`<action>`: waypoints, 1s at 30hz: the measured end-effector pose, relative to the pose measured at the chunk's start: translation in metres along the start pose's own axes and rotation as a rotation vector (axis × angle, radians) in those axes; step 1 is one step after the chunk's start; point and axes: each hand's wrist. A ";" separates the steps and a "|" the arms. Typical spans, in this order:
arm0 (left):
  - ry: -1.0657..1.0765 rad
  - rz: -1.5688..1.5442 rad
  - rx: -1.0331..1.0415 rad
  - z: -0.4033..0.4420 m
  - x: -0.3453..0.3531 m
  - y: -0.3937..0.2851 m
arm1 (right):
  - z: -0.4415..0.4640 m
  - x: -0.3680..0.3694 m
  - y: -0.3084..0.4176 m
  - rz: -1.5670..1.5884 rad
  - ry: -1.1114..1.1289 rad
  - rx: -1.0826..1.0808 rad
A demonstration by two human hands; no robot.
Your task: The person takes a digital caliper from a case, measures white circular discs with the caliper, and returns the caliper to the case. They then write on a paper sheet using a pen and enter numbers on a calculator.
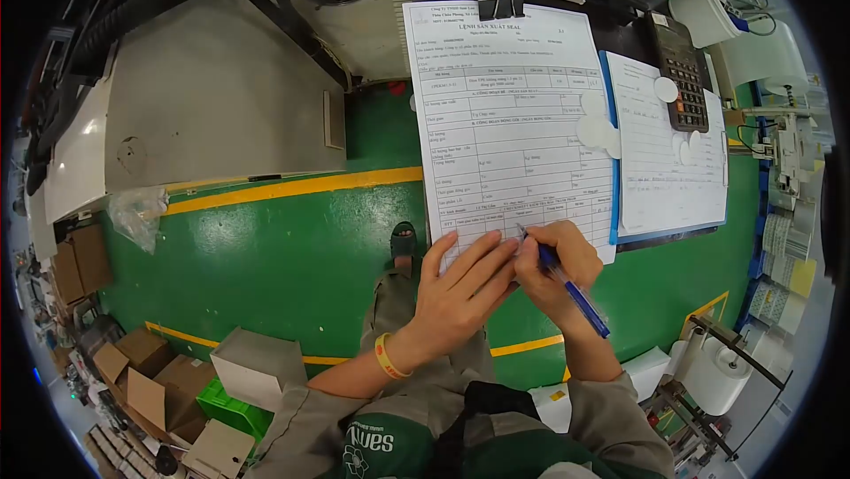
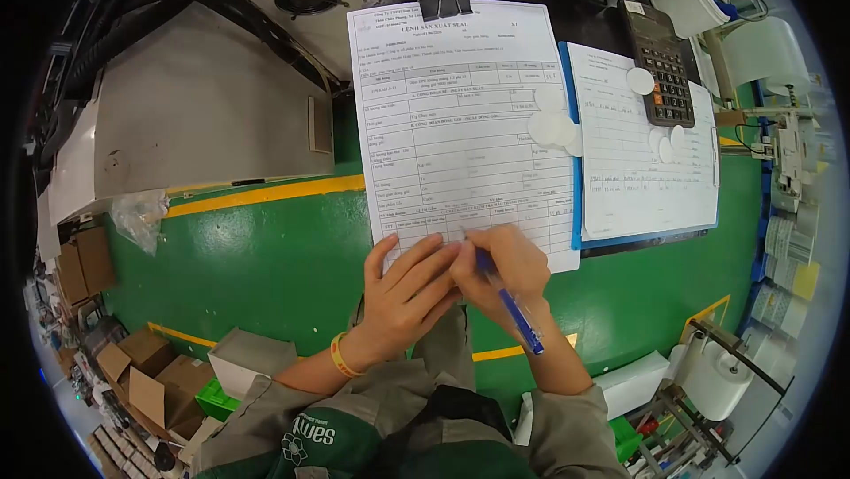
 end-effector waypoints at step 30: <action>0.015 0.011 -0.003 0.000 -0.003 0.002 | -0.005 0.000 -0.005 -0.019 -0.006 -0.026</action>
Point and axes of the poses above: each hand's wrist, its own z-axis towards the middle knuckle, its own x-axis out of the palm, y = z × x, and after that the axes turned 15 degrees about -z, right-handed
